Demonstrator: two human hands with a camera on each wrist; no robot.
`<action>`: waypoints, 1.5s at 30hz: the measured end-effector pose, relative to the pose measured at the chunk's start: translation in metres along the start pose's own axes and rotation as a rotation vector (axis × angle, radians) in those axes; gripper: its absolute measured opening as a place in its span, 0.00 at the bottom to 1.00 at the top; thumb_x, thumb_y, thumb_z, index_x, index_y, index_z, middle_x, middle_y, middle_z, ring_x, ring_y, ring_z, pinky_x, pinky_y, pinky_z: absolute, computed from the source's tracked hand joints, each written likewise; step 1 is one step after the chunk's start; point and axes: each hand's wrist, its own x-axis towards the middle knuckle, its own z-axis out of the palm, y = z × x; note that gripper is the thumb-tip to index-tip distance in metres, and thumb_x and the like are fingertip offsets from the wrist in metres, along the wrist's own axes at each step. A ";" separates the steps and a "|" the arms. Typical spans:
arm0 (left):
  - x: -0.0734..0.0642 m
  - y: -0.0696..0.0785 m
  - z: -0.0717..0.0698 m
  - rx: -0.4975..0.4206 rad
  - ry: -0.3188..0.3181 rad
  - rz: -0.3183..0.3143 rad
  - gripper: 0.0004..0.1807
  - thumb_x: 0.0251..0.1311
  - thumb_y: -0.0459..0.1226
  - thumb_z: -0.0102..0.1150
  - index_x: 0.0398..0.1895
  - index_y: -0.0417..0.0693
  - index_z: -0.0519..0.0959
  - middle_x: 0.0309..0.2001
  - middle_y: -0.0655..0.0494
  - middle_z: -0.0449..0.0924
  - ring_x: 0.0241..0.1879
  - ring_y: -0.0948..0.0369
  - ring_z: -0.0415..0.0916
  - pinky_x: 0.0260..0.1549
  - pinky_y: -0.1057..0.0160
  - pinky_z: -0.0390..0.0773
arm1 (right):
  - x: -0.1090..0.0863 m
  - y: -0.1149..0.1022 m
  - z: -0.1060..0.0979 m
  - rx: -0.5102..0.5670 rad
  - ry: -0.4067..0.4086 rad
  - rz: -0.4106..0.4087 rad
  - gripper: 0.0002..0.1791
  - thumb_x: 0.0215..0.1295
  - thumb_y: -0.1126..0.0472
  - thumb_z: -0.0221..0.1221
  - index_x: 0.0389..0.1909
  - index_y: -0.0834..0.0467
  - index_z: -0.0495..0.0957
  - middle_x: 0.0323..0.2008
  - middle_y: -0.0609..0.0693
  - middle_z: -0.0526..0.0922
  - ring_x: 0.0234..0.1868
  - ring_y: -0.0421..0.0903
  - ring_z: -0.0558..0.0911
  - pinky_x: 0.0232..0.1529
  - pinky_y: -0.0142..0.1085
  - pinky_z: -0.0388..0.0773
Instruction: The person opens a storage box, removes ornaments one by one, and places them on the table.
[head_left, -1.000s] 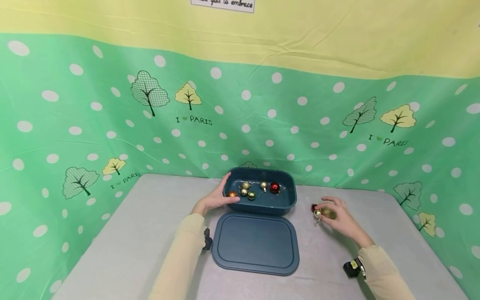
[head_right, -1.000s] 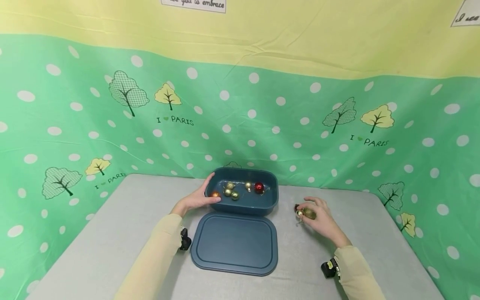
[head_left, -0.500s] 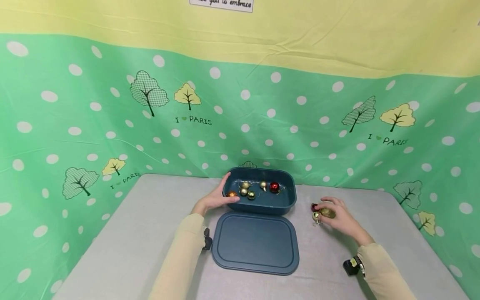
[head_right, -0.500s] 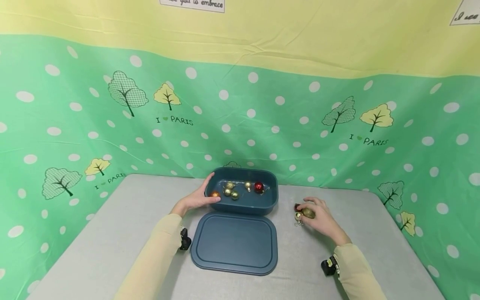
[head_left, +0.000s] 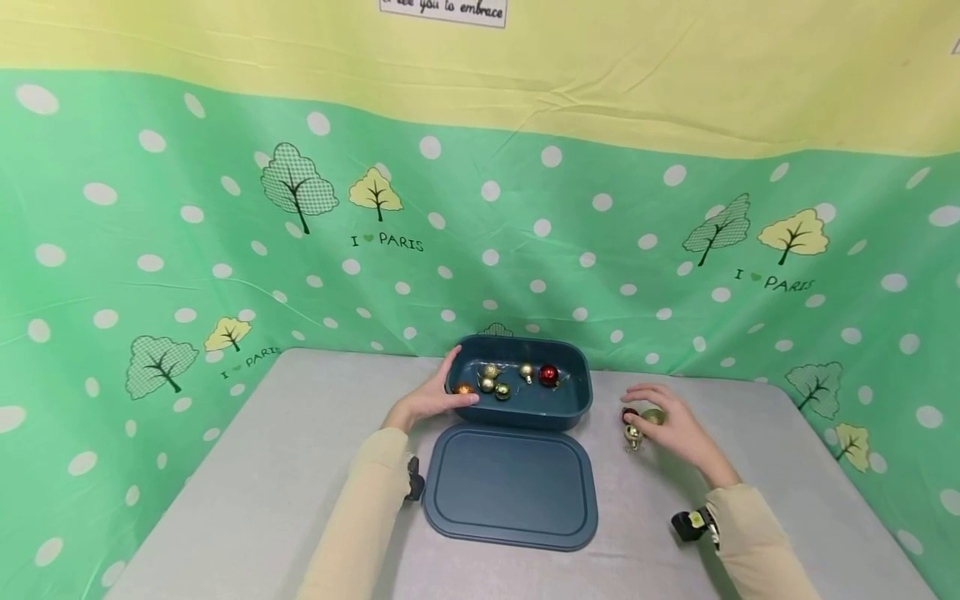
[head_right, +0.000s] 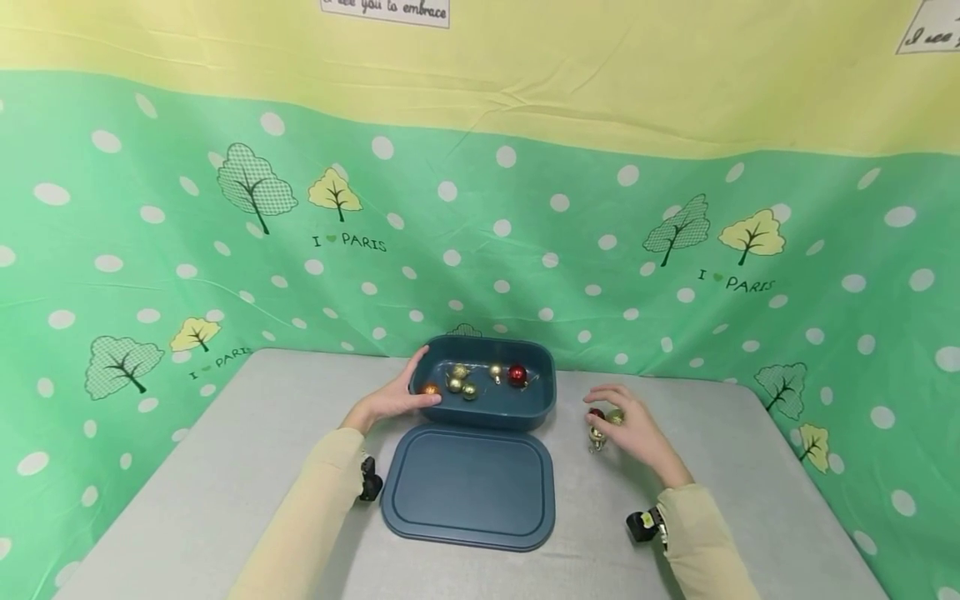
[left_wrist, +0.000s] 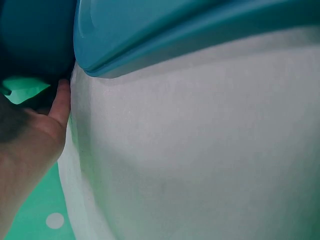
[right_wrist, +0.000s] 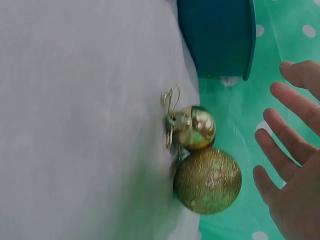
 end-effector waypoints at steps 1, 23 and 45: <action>0.000 0.000 0.000 0.001 -0.002 -0.002 0.57 0.58 0.41 0.67 0.78 0.59 0.34 0.76 0.39 0.32 0.72 0.39 0.39 0.65 0.38 0.49 | 0.000 -0.002 0.001 0.006 0.006 -0.002 0.14 0.56 0.70 0.67 0.45 0.64 0.82 0.51 0.62 0.78 0.53 0.59 0.73 0.55 0.35 0.64; -0.002 0.002 0.000 -0.010 -0.002 -0.013 0.57 0.57 0.40 0.66 0.78 0.61 0.33 0.76 0.41 0.31 0.72 0.39 0.39 0.65 0.38 0.47 | 0.036 -0.040 0.040 0.308 -0.012 0.013 0.13 0.66 0.70 0.59 0.50 0.67 0.79 0.52 0.60 0.79 0.53 0.53 0.76 0.52 0.57 0.73; -0.001 0.003 -0.001 0.001 -0.005 -0.025 0.57 0.58 0.42 0.66 0.78 0.63 0.34 0.76 0.39 0.32 0.71 0.38 0.40 0.65 0.38 0.49 | 0.074 -0.075 0.091 0.377 -0.109 0.072 0.13 0.69 0.68 0.56 0.52 0.69 0.76 0.50 0.64 0.77 0.49 0.57 0.79 0.48 0.46 0.77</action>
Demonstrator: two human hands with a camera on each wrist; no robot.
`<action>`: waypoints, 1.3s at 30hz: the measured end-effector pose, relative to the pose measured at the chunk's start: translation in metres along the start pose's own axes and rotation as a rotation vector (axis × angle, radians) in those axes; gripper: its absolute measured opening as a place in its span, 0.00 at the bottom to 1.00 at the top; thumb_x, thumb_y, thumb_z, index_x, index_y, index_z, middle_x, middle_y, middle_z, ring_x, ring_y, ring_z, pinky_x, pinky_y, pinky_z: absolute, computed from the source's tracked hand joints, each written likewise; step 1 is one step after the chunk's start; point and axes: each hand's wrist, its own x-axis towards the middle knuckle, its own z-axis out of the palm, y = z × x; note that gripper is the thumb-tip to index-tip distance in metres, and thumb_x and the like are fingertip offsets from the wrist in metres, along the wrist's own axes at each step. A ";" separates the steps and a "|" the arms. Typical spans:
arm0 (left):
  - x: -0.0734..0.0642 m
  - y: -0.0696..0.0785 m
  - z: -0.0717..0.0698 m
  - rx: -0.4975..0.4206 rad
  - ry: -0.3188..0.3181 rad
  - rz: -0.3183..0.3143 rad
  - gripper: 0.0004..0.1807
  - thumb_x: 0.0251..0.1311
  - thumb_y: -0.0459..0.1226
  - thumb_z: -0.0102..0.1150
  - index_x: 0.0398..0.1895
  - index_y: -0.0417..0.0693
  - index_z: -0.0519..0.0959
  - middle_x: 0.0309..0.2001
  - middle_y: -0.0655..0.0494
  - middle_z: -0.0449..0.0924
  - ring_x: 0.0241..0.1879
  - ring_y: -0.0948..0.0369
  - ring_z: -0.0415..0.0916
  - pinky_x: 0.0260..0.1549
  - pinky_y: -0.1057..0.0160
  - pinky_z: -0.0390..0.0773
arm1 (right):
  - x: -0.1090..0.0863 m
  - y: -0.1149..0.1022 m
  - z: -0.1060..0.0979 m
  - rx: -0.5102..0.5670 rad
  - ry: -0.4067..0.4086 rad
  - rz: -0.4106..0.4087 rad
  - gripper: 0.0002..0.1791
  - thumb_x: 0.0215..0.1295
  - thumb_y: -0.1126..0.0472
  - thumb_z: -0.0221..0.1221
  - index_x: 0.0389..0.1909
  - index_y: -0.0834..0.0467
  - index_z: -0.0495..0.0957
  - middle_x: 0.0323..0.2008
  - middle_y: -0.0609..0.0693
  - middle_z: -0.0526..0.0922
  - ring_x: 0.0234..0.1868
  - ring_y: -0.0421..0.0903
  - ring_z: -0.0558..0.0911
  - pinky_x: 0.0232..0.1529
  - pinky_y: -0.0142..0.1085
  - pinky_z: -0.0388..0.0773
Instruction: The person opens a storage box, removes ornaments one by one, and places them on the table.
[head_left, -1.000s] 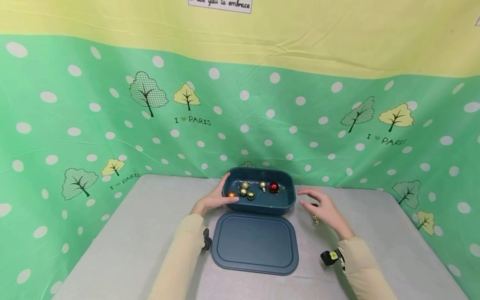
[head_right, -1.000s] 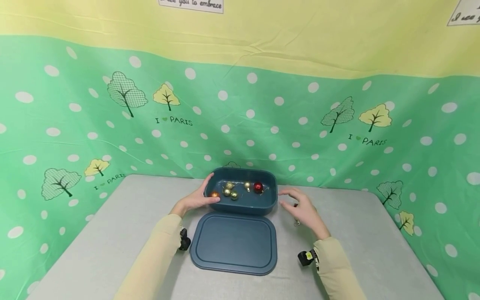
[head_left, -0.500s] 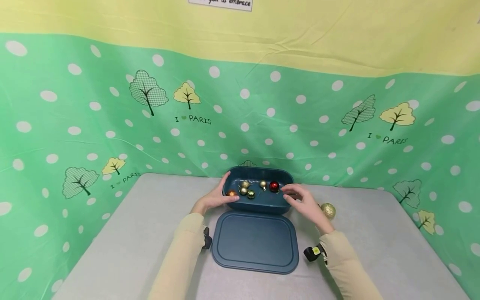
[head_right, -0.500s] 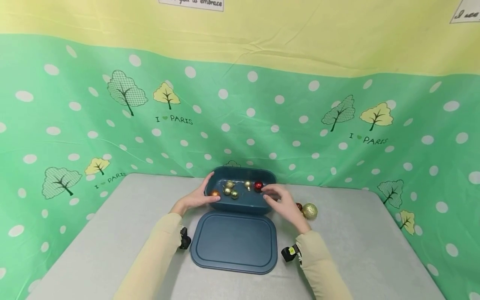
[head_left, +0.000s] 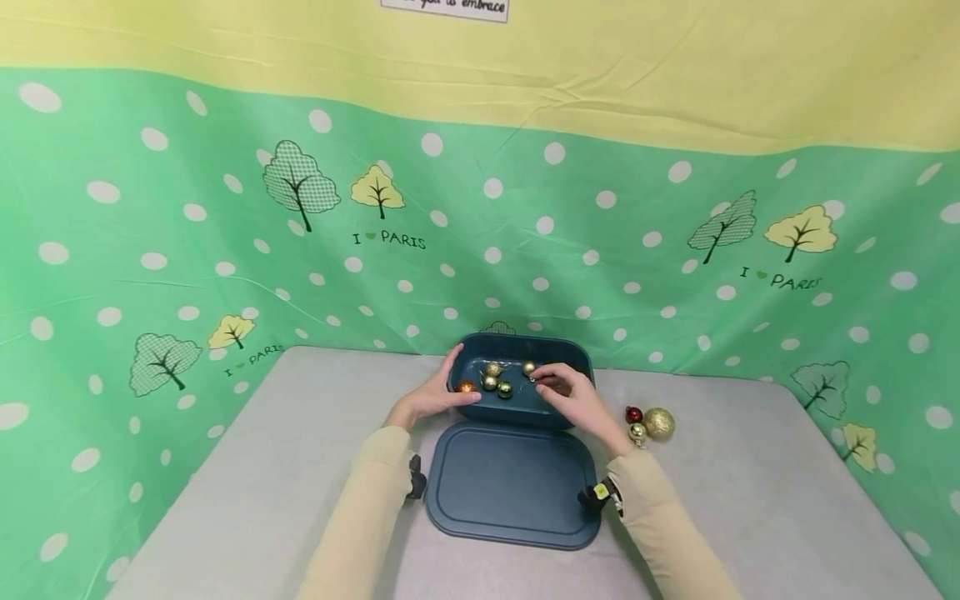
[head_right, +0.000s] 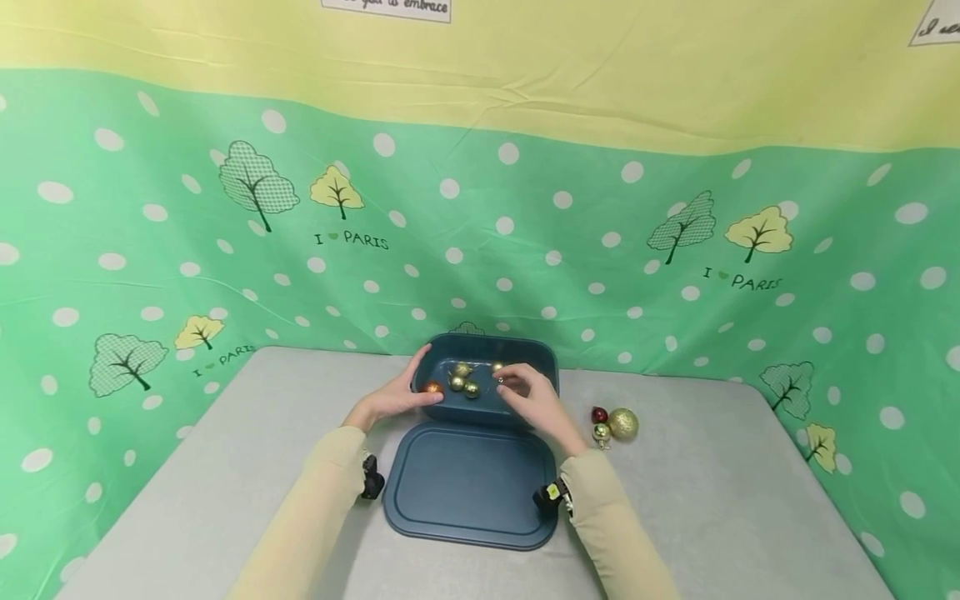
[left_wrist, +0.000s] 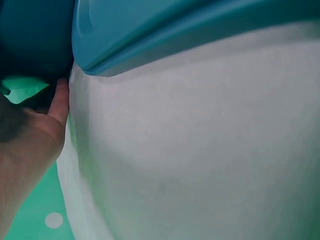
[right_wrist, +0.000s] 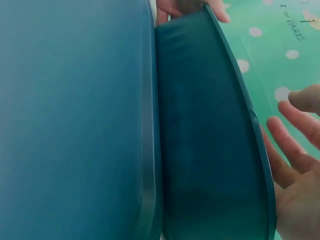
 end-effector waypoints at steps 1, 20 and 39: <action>0.000 0.001 0.000 0.000 0.000 0.001 0.57 0.58 0.42 0.66 0.78 0.63 0.34 0.76 0.39 0.32 0.71 0.38 0.40 0.65 0.38 0.49 | 0.002 0.000 0.002 0.000 -0.008 0.016 0.13 0.69 0.68 0.57 0.52 0.68 0.76 0.50 0.63 0.77 0.49 0.56 0.79 0.48 0.46 0.77; 0.001 -0.001 -0.002 -0.012 -0.031 0.025 0.57 0.58 0.40 0.65 0.78 0.55 0.31 0.75 0.36 0.33 0.71 0.37 0.42 0.65 0.38 0.49 | 0.034 -0.011 0.028 -0.019 -0.235 0.074 0.16 0.67 0.68 0.57 0.53 0.69 0.76 0.53 0.66 0.75 0.49 0.61 0.79 0.50 0.50 0.76; 0.002 0.001 0.000 -0.035 -0.046 0.028 0.57 0.59 0.37 0.64 0.78 0.55 0.30 0.75 0.34 0.31 0.70 0.35 0.41 0.64 0.37 0.51 | 0.052 0.012 0.049 -0.269 -0.188 0.140 0.16 0.60 0.66 0.63 0.48 0.67 0.80 0.48 0.60 0.80 0.50 0.56 0.78 0.51 0.51 0.74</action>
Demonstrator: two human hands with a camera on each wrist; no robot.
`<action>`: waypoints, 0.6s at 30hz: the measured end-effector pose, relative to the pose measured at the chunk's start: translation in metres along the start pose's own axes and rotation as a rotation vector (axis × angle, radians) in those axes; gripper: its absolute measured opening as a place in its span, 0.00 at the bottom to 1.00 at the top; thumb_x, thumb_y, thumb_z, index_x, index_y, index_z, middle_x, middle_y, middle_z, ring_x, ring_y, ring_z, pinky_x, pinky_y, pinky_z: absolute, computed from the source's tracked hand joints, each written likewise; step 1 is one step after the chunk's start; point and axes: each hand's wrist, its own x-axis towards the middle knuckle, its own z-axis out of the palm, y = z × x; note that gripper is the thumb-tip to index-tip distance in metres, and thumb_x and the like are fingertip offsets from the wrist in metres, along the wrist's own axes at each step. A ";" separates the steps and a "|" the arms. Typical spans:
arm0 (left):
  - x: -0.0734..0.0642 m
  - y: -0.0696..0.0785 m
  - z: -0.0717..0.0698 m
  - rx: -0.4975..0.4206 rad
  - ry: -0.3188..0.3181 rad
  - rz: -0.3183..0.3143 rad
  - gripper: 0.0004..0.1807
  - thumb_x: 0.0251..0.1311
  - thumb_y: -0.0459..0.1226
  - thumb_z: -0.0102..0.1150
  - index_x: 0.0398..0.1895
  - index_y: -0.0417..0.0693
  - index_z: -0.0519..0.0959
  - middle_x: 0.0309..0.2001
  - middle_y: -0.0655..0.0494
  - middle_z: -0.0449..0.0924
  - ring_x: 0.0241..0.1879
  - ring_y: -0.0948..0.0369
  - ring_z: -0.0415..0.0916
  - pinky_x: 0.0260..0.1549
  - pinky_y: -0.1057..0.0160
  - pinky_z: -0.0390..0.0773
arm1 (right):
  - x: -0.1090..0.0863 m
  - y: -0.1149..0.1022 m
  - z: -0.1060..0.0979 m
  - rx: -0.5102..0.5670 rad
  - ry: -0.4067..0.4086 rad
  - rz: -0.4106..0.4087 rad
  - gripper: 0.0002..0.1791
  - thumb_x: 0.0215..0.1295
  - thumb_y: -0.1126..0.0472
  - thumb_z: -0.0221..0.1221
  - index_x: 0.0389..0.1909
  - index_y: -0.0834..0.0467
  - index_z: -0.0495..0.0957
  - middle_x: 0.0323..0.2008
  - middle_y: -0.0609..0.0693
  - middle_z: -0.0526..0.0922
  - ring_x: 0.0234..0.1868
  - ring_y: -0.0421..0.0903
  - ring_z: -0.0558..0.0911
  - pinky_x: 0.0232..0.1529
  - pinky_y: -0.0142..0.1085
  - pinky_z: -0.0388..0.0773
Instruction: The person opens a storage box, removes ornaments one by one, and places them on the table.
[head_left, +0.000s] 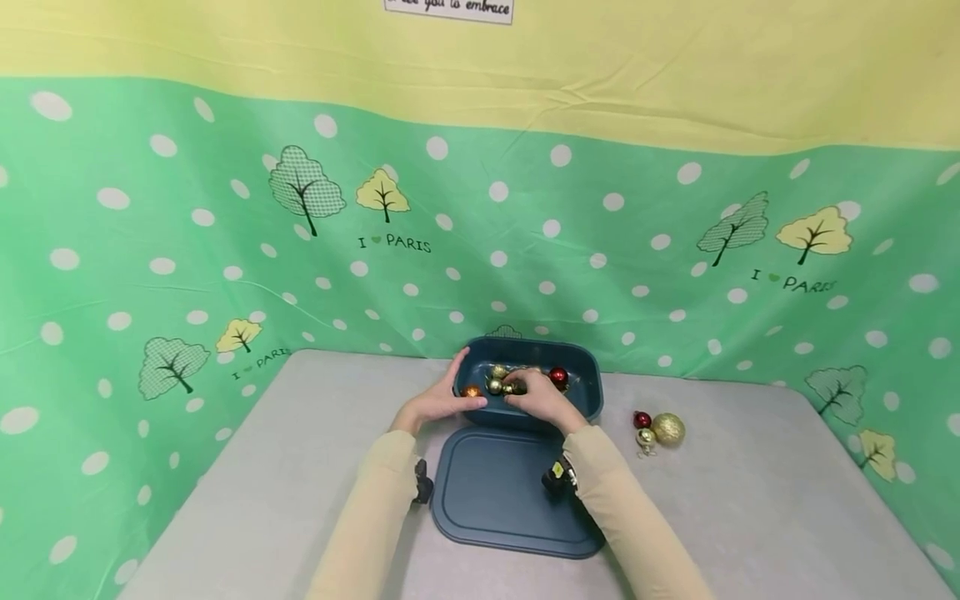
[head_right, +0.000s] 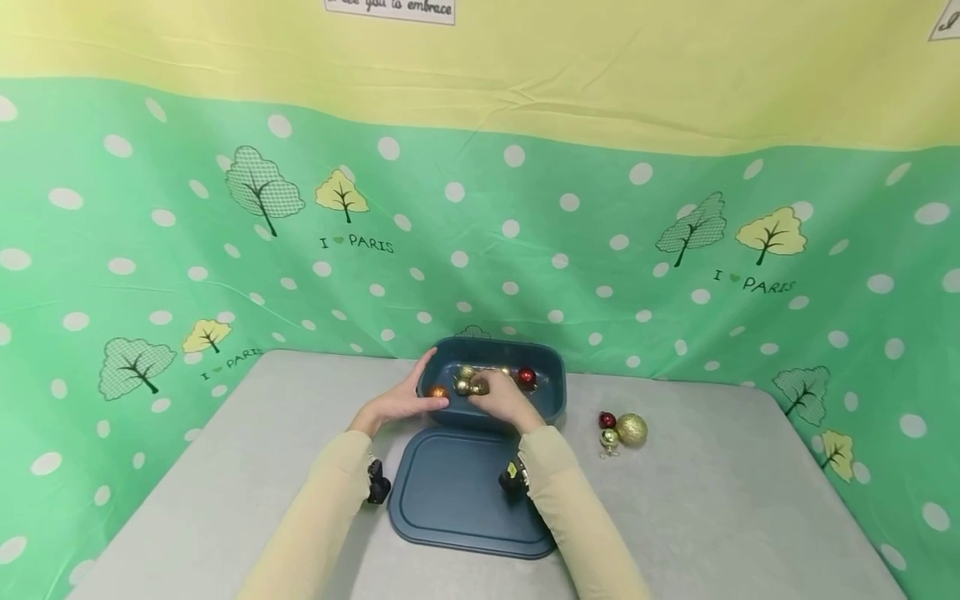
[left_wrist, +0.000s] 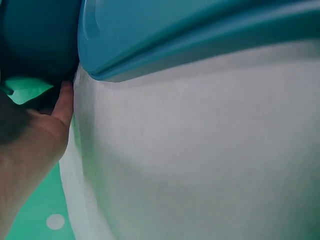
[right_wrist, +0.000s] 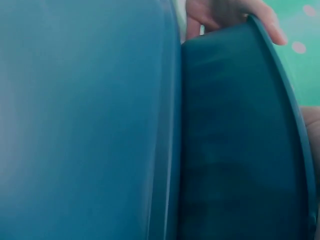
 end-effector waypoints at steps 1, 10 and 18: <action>0.000 0.001 0.000 -0.008 -0.007 -0.003 0.57 0.59 0.36 0.64 0.77 0.54 0.30 0.74 0.34 0.30 0.70 0.35 0.41 0.64 0.37 0.51 | 0.000 0.000 0.001 -0.009 0.000 0.011 0.16 0.60 0.65 0.63 0.49 0.67 0.80 0.48 0.60 0.80 0.49 0.56 0.78 0.50 0.50 0.74; -0.016 0.031 -0.001 -0.010 -0.060 -0.023 0.56 0.60 0.34 0.62 0.76 0.45 0.29 0.73 0.31 0.27 0.70 0.33 0.39 0.62 0.38 0.55 | 0.002 0.001 0.003 0.028 -0.002 0.095 0.17 0.60 0.65 0.64 0.50 0.63 0.80 0.44 0.55 0.81 0.44 0.51 0.80 0.45 0.47 0.77; -0.020 0.037 -0.002 -0.006 -0.046 -0.008 0.56 0.59 0.36 0.63 0.76 0.44 0.30 0.73 0.30 0.30 0.70 0.32 0.39 0.63 0.36 0.51 | 0.001 0.001 0.002 0.039 -0.053 0.047 0.16 0.60 0.66 0.64 0.49 0.63 0.79 0.44 0.57 0.81 0.46 0.53 0.79 0.47 0.49 0.75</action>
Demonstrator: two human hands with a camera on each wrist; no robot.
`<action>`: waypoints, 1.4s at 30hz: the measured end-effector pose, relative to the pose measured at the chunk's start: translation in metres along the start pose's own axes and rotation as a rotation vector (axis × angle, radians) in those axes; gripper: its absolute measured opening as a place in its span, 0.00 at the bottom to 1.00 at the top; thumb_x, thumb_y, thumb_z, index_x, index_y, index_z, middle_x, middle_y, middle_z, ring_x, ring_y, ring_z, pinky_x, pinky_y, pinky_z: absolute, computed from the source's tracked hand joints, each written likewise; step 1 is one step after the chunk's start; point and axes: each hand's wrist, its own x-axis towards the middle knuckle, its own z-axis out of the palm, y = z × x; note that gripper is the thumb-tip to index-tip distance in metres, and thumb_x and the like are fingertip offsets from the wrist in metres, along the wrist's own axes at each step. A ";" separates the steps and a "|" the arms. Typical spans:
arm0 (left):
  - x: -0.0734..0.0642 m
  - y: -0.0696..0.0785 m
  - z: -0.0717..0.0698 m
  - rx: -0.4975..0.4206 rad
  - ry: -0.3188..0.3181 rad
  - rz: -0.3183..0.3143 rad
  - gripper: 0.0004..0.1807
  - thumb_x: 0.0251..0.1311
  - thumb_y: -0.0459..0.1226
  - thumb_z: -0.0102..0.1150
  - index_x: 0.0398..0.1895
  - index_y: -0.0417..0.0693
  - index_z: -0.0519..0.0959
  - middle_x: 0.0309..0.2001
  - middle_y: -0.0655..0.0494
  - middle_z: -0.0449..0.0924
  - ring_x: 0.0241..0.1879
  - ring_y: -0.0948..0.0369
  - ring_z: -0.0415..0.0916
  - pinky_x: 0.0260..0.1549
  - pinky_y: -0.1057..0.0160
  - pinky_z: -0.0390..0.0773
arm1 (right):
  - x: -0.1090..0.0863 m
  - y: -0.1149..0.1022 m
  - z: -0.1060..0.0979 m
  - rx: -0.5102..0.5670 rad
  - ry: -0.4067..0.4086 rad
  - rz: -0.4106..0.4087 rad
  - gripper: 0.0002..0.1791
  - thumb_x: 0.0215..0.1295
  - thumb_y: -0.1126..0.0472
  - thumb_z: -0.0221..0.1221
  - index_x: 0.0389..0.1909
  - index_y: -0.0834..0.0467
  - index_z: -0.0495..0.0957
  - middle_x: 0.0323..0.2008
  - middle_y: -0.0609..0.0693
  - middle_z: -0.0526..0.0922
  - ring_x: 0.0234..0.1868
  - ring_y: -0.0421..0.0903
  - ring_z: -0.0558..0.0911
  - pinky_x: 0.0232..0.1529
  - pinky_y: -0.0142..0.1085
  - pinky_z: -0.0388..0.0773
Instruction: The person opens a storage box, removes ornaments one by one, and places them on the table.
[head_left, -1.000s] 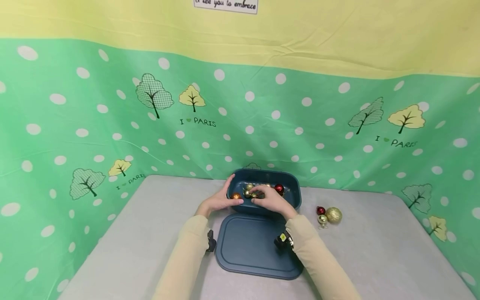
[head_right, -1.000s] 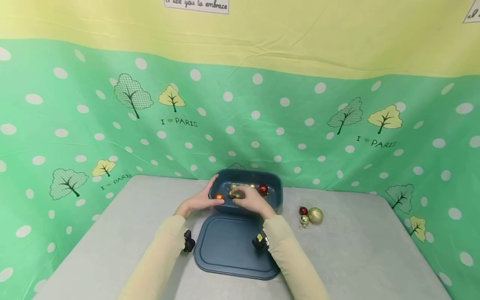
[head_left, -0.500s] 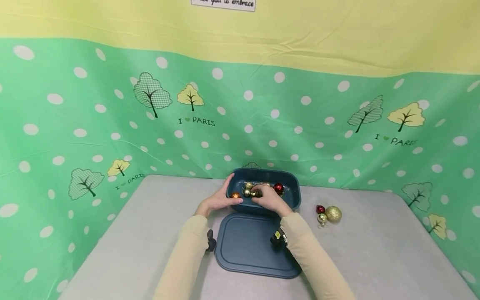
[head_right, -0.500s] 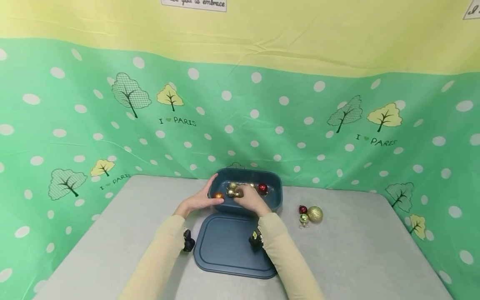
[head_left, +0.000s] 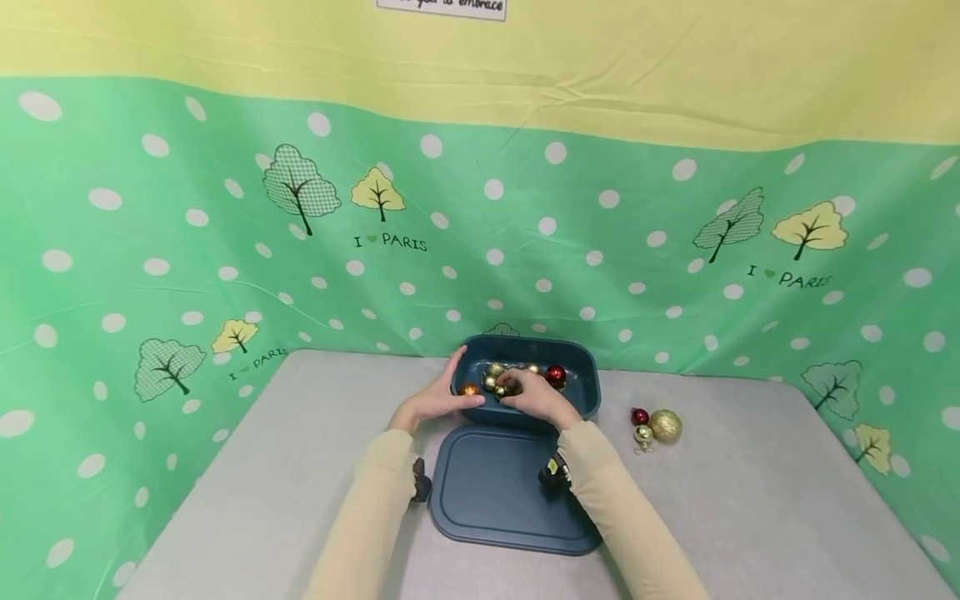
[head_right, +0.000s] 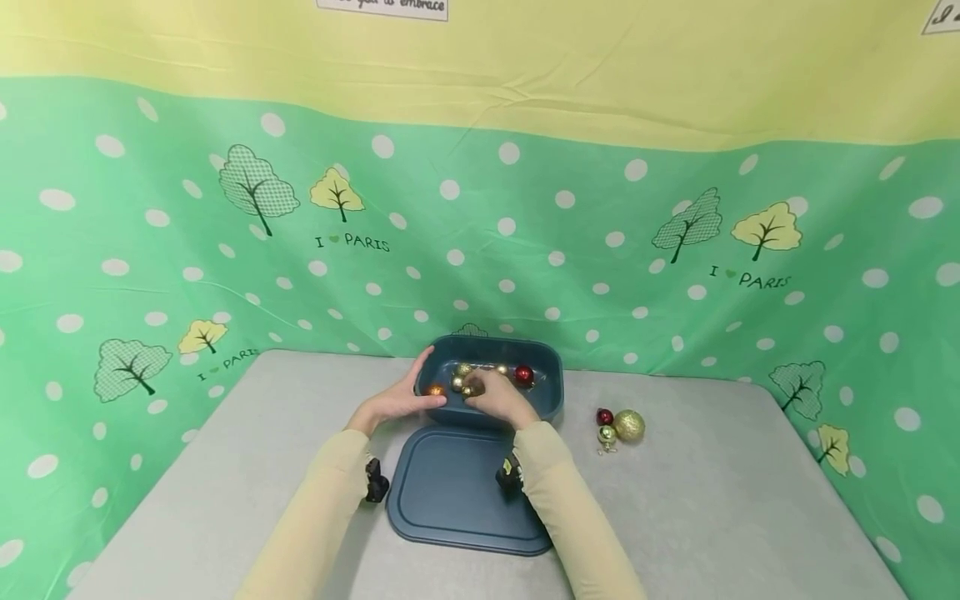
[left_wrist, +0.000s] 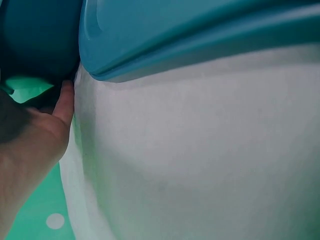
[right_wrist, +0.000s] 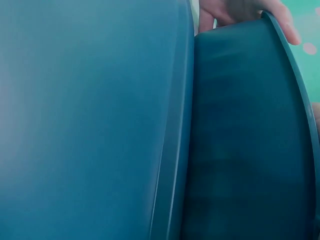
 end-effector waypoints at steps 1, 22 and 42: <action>0.000 0.000 0.000 0.000 -0.002 -0.002 0.56 0.60 0.35 0.63 0.76 0.44 0.30 0.73 0.30 0.30 0.70 0.33 0.40 0.63 0.36 0.51 | 0.000 0.000 0.000 0.006 -0.009 -0.008 0.15 0.60 0.66 0.64 0.49 0.63 0.79 0.44 0.56 0.81 0.46 0.53 0.79 0.48 0.49 0.75; 0.007 -0.009 -0.001 0.006 0.009 0.008 0.57 0.59 0.37 0.64 0.77 0.46 0.30 0.74 0.31 0.31 0.70 0.35 0.42 0.64 0.37 0.51 | -0.003 0.005 -0.008 0.308 -0.229 -0.007 0.12 0.63 0.73 0.58 0.48 0.69 0.78 0.45 0.58 0.80 0.47 0.50 0.78 0.48 0.42 0.76; 0.019 -0.037 0.000 0.025 0.065 0.002 0.57 0.58 0.42 0.65 0.78 0.55 0.31 0.75 0.36 0.34 0.70 0.38 0.45 0.64 0.40 0.52 | -0.018 -0.007 -0.021 0.376 0.011 -0.216 0.16 0.64 0.70 0.58 0.52 0.71 0.75 0.49 0.60 0.78 0.44 0.50 0.80 0.45 0.42 0.79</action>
